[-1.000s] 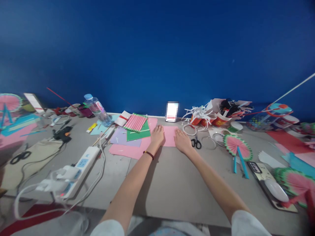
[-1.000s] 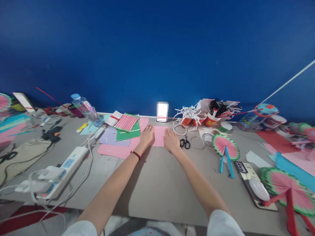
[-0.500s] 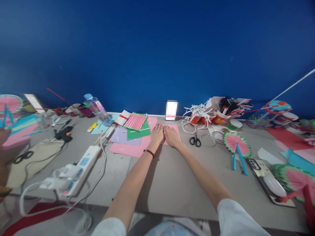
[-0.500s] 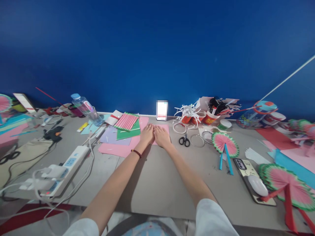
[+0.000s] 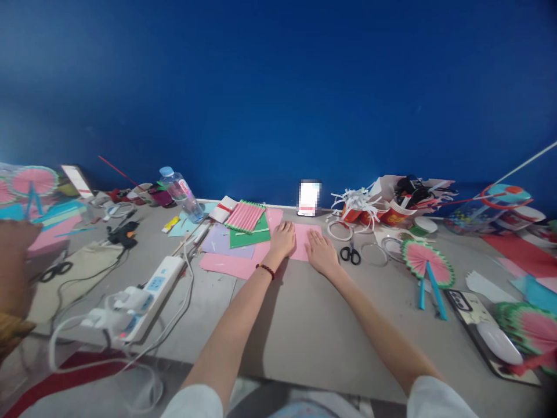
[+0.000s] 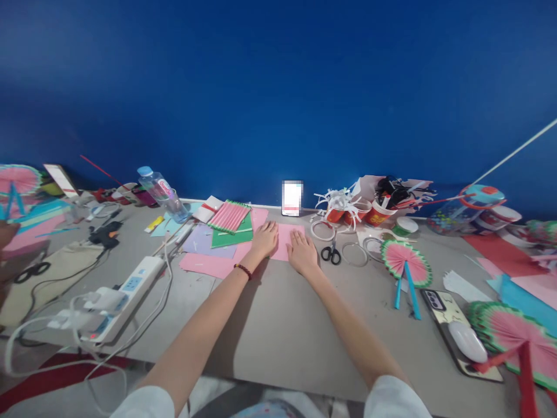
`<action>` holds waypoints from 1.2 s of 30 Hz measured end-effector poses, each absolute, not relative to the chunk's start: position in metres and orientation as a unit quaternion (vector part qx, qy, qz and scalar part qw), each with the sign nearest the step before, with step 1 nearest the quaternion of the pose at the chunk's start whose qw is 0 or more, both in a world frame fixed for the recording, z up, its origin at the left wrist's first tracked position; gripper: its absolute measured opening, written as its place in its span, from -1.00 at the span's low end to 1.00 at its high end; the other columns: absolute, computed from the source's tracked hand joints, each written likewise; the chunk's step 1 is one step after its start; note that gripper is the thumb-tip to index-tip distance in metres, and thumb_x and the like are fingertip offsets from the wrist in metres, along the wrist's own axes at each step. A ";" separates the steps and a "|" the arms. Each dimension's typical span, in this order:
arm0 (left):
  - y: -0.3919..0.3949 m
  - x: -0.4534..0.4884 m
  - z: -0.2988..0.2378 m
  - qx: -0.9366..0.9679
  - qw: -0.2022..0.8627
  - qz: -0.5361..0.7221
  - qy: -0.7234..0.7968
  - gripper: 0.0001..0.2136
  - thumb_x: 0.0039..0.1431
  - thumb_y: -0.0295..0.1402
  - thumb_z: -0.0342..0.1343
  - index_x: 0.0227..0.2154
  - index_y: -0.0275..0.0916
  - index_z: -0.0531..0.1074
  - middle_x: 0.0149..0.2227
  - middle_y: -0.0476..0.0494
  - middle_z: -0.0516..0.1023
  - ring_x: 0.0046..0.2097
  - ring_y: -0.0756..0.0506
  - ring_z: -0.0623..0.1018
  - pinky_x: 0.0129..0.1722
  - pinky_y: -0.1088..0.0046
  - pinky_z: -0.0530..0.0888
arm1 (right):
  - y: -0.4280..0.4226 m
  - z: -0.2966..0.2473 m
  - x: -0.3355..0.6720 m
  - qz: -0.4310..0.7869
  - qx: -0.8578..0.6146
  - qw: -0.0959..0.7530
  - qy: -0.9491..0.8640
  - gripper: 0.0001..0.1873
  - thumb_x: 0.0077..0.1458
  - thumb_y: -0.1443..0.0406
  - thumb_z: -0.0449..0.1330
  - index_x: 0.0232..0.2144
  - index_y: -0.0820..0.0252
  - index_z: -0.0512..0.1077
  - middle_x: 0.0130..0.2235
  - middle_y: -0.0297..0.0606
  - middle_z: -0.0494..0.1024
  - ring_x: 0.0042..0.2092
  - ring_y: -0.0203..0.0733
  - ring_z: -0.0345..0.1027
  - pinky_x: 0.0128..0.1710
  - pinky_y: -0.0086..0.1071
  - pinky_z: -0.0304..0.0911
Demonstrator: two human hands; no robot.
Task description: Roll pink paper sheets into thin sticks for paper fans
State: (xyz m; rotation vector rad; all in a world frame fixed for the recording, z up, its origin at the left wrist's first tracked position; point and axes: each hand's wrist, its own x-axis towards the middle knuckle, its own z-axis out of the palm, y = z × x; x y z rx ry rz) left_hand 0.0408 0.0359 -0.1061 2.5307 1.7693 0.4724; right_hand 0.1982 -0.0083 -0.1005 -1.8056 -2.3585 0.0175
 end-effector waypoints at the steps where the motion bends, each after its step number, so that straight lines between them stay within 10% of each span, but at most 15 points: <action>1: 0.035 0.039 -0.104 0.821 0.012 0.149 0.552 -0.60 0.28 -0.39 -0.21 0.14 -0.37 0.23 0.19 -0.28 0.28 0.23 -0.22 0.22 0.17 0.18 0.20 | -0.016 -0.097 0.197 0.001 -0.609 0.078 -0.789 -0.44 0.25 0.19 -0.22 0.22 0.35 0.09 0.27 -0.06 0.14 0.27 -0.03 0.00 0.21 -0.09 -0.11; 13: 0.019 0.005 -0.071 0.834 0.310 0.224 0.398 -0.64 0.17 -0.33 0.05 0.04 -0.17 0.38 -0.01 -0.11 0.51 0.01 -0.09 0.47 0.04 0.40 0.37 | -0.096 -0.070 0.191 -0.044 -0.613 0.046 -0.787 -0.64 0.21 0.14 -0.02 -0.17 0.30 0.39 -0.20 0.00 0.47 -0.12 -0.02 0.31 -0.17 -0.25 0.24; 19: -0.012 0.017 -0.072 0.879 0.193 0.199 0.389 -0.77 0.24 -0.33 -0.03 -0.28 -0.17 0.55 -0.20 -0.11 0.55 -0.16 -0.07 0.50 -0.09 0.41 0.39 | -0.090 -0.058 0.196 0.001 -0.614 0.026 -0.789 -0.70 0.19 0.18 0.01 -0.21 0.27 0.42 -0.21 -0.01 0.49 -0.16 0.00 0.37 -0.28 -0.27 0.29; 24: -0.018 0.027 -0.082 0.903 0.130 0.198 0.359 -0.81 0.22 -0.35 0.01 -0.26 -0.18 0.54 -0.16 -0.15 0.54 -0.11 -0.08 0.47 -0.06 0.36 0.36 | -0.059 -0.063 0.219 0.003 -0.492 0.091 -0.866 -0.57 0.21 0.36 -0.09 0.11 0.28 0.24 0.17 -0.05 0.31 0.17 -0.07 0.17 0.11 -0.21 0.13; 36: -0.031 -0.011 -0.081 0.814 0.148 0.248 0.504 -0.78 0.21 -0.48 -0.05 -0.29 -0.18 0.51 -0.24 -0.06 0.53 -0.15 -0.06 0.46 -0.09 0.38 0.36 | -0.074 -0.092 0.224 -0.015 -0.538 0.097 -0.837 -0.58 0.19 0.39 -0.09 0.07 0.34 0.31 0.11 -0.02 0.37 0.12 -0.05 0.21 0.10 -0.19 0.16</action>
